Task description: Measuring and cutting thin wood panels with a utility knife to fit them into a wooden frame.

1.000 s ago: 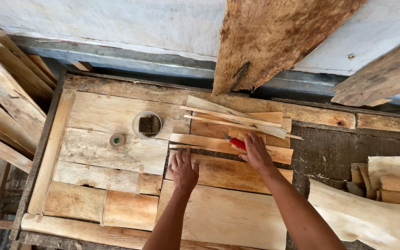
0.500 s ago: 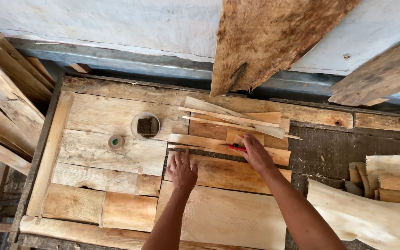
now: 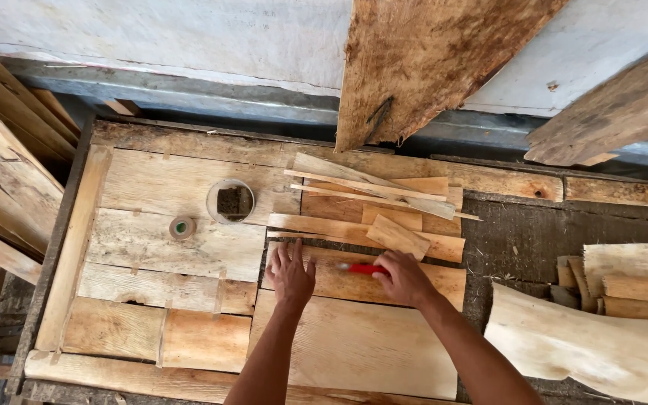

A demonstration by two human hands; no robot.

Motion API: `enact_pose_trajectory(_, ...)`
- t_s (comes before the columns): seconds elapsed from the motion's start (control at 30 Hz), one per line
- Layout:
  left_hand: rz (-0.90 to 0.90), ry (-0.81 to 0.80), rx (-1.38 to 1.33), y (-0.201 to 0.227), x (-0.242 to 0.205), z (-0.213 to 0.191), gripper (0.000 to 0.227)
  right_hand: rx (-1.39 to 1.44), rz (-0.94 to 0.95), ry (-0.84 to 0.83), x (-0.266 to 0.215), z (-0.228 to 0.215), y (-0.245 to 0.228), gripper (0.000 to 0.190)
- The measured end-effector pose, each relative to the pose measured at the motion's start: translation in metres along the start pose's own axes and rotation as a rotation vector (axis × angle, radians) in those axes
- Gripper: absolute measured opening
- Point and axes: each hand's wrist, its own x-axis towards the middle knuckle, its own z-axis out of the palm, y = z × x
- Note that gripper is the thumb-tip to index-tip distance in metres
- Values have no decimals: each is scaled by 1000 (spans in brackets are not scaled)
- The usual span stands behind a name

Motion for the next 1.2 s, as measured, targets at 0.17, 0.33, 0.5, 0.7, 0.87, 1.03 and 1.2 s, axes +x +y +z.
enact_pose_trajectory(0.17,-14,-53,24,0,3,-4,67,-66,2,5,3,-5,-5,25)
enact_pose_trajectory(0.33,-5,-44,48,-2,5,2,68,-167,79,267,42,-4,26,49)
enact_pose_trajectory(0.5,-6,-43,43,-3,6,5,66,-293,353,26,65,-25,17,116)
enact_pose_trajectory(0.7,-22,-81,29,1,4,-5,65,-401,404,-62,73,-33,13,121)
enact_pose_trajectory(0.87,6,-6,19,-2,3,1,65,-380,377,-28,69,-24,29,97)
enact_pose_trajectory(1.03,-1,-30,19,1,2,-4,66,-317,302,38,59,-23,31,77)
enact_pose_trajectory(1.2,-22,-101,41,1,2,-5,63,-274,260,14,54,-36,24,75)
